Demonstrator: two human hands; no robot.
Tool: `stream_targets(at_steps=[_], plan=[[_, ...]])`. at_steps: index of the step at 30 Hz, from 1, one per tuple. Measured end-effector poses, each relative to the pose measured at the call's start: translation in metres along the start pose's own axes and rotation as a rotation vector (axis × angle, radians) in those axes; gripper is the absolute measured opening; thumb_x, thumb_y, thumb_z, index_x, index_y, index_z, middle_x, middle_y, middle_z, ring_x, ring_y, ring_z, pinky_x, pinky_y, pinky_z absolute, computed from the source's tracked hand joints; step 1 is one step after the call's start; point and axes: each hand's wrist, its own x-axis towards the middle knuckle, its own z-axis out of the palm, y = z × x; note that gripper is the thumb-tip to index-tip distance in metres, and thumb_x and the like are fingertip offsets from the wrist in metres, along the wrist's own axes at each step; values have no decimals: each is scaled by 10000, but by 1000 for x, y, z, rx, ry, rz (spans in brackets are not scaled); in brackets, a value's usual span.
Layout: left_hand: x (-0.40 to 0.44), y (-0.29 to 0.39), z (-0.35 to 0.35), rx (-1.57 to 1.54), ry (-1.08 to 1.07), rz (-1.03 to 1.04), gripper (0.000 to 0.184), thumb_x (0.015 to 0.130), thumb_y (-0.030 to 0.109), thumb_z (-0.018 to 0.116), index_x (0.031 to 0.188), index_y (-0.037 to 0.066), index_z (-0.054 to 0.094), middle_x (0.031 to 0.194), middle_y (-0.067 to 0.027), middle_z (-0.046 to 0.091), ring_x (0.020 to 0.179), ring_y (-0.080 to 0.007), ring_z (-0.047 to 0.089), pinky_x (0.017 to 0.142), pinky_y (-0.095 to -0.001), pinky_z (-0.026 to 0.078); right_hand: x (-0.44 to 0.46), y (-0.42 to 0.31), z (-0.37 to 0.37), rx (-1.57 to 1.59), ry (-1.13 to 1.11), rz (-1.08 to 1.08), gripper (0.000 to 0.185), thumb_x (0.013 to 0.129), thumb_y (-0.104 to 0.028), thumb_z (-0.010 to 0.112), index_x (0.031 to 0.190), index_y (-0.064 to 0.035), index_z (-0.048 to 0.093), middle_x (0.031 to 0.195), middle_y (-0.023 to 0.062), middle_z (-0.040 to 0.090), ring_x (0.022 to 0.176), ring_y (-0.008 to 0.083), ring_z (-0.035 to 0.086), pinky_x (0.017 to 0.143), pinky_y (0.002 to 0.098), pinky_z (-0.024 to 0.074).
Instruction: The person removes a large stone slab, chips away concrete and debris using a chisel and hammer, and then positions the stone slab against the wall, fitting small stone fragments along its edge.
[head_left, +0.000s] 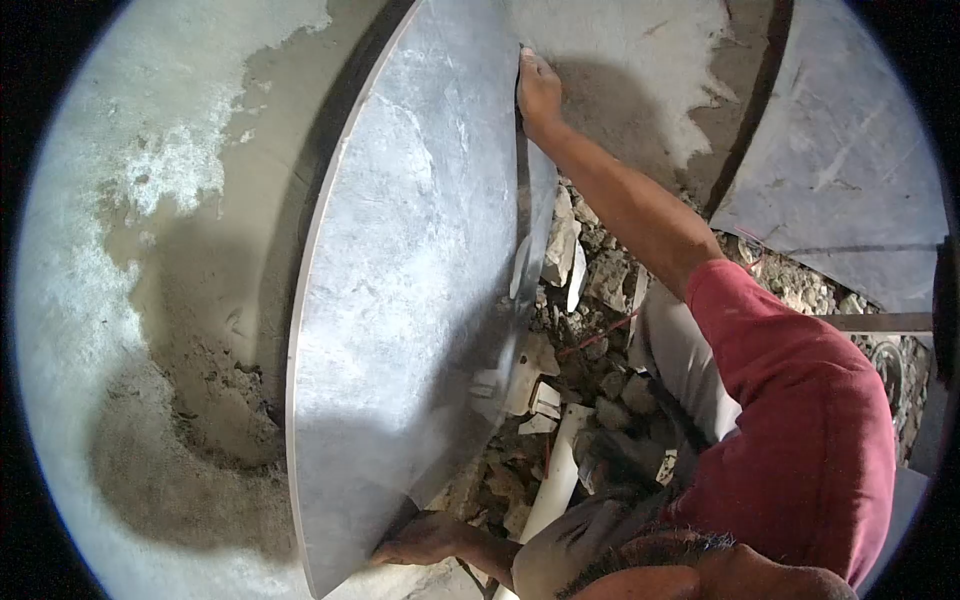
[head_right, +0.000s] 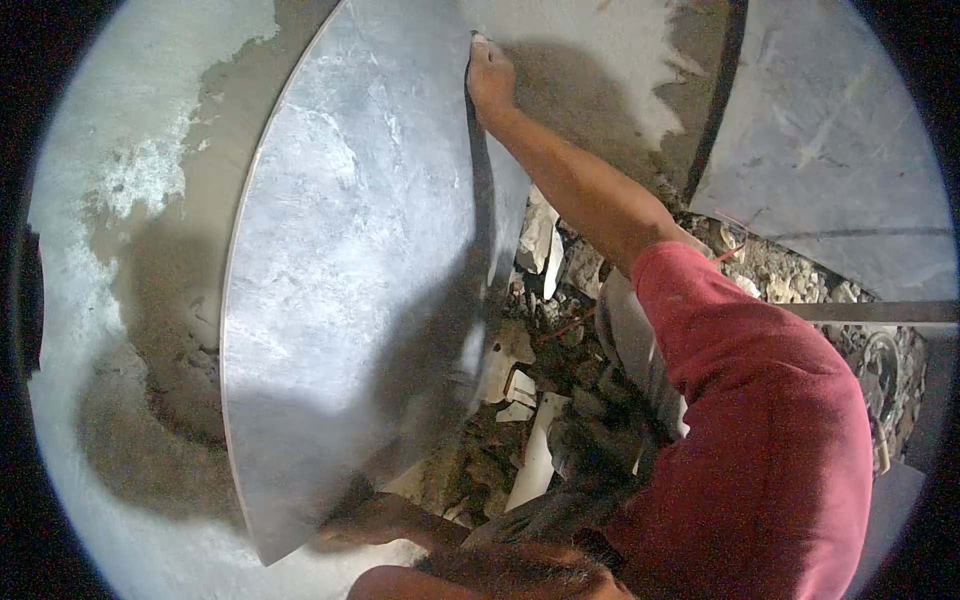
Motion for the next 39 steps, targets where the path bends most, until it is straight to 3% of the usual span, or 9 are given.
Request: stream_targets(at_steps=[4, 6, 8, 14, 19, 26, 30, 34, 39], plan=[[-15, 33, 12, -284, 98, -164, 538, 910, 371, 295, 1257, -40, 275, 1244, -229, 311, 1176, -318, 329, 984, -410, 295, 1, -20, -14, 163, -46, 158, 421, 895, -341, 400, 1087, 17, 511, 1002, 109, 552, 889, 182, 517, 798, 298, 408], [-13, 12, -17, 395, -79, 389, 560, 904, 390, 295, 1262, -40, 262, 1247, -231, 305, 1173, -321, 331, 965, -415, 326, 5, -24, -12, 212, -78, 162, 412, 900, -326, 383, 1106, 12, 497, 1022, 112, 543, 900, 183, 515, 802, 304, 409], [-12, 26, -11, 542, -159, 486, 561, 903, 385, 298, 1266, -41, 253, 1245, -234, 306, 1168, -323, 336, 939, -416, 358, 6, -25, -13, 227, -118, 158, 405, 904, -313, 365, 1131, 5, 477, 1045, 115, 533, 909, 181, 511, 802, 312, 410], [-3, 4, -20, 150, 34, -49, 526, 909, 320, 305, 1287, -35, 225, 1250, -237, 306, 1151, -321, 354, 900, -407, 395, 9, -23, 1, 169, -110, 161, 388, 900, -285, 338, 1118, 15, 454, 1051, 128, 520, 940, 206, 510, 812, 337, 408], [-5, -68, -56, -13, -8, 80, 522, 911, 312, 291, 1303, -24, 212, 1277, -228, 283, 1149, -313, 355, 914, -406, 384, 6, -21, -3, 190, -127, 169, 407, 894, -313, 333, 1102, 14, 456, 1039, 139, 521, 943, 222, 506, 822, 351, 400], [0, 0, 8, 304, 28, 83, 489, 923, 277, 251, 1308, -22, 208, 1292, -222, 277, 1165, -316, 351, 913, -409, 383, 8, -16, 1, 267, -124, 240, 445, 897, -318, 331, 1152, 34, 423, 1115, 167, 488, 985, 247, 492, 859, 357, 386], [1, -3, 6, 771, -5, 375, 499, 924, 323, 230, 1252, -52, 250, 1256, -255, 290, 1137, -322, 377, 917, -422, 382, 11, -7, 1, 269, -188, 134, 484, 901, -351, 335, 1169, 45, 407, 1130, 176, 478, 992, 255, 492, 857, 358, 395], [4, 37, 35, 35, -12, -97, 503, 924, 362, 217, 1161, -69, 322, 1218, -246, 326, 1090, -319, 411, 902, -429, 396, 14, 11, 6, 148, -78, 20, 462, 889, -374, 367, 980, 51, 524, 913, 143, 560, 845, 230, 535, 756, 362, 414], [9, 35, 34, 229, -23, 72, 579, 917, 417, 213, 1183, -89, 305, 1183, -250, 356, 1081, -326, 416, 906, -415, 400, 11, 1, -3, -259, -1, -125, 385, 875, -339, 413, 860, 4, 587, 798, 193, 590, 736, 320, 556, 687, 395, 418]])
